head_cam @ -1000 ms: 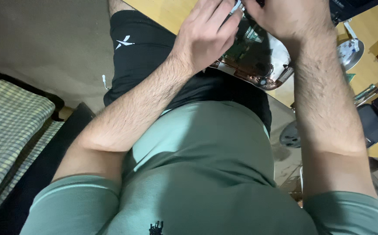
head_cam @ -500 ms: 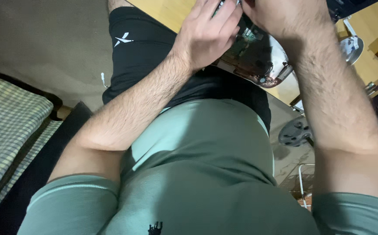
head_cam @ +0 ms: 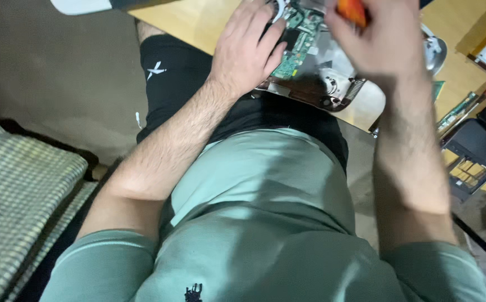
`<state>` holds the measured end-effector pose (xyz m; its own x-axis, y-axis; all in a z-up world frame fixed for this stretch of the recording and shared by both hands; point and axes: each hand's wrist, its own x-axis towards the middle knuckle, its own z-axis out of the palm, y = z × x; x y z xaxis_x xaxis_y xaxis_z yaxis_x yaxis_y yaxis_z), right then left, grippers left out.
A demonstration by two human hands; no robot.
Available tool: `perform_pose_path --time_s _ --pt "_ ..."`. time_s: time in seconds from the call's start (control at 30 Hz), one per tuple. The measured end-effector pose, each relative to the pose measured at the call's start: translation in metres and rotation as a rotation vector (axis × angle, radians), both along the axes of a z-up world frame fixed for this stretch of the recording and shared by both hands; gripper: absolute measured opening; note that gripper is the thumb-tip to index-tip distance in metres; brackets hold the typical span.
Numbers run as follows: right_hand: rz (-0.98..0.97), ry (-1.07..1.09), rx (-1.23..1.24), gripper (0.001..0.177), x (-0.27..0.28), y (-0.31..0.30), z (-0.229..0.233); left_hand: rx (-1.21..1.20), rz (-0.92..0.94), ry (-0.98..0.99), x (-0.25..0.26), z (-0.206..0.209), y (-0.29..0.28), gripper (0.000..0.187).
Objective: The person uses a screwdriver to remove screws from the internal components of a disassembled laptop. They work on the motherboard area, unscrewing fasteners and placing them into a small metal dish on the table.
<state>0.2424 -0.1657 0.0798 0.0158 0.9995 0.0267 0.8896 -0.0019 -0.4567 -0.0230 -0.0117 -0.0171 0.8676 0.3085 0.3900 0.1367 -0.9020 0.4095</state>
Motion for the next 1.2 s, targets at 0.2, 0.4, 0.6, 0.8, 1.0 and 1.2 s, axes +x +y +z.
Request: perform_pose_path --time_s 0.2,0.4,0.6,0.8,1.0,1.2 --pt "-0.407 0.596 -0.225 0.021 -0.066 -0.095 -0.013 0.023 -0.005 -0.012 -0.002 0.0 0.0 0.032" --pt "-0.499 0.281 -0.051 0.014 -0.101 -0.159 -0.058 0.034 -0.047 -0.072 0.004 0.008 -0.003 0.032" --pt "-0.528 0.338 -0.003 0.036 -0.104 -0.165 -0.077 0.04 -0.028 -0.065 0.004 0.015 -0.007 0.031" --pt "-0.566 0.425 -0.076 0.009 -0.104 -0.167 -0.078 0.107 0.037 0.057 -0.002 0.024 -0.02 0.034" --pt "-0.607 0.402 -0.108 0.014 -0.1 -0.17 -0.101 -0.005 0.034 0.04 -0.02 0.008 -0.026 0.047" --pt "-0.61 0.402 -0.14 0.018 -0.101 -0.169 -0.09 0.032 -0.05 0.089 -0.031 0.001 -0.034 0.048"
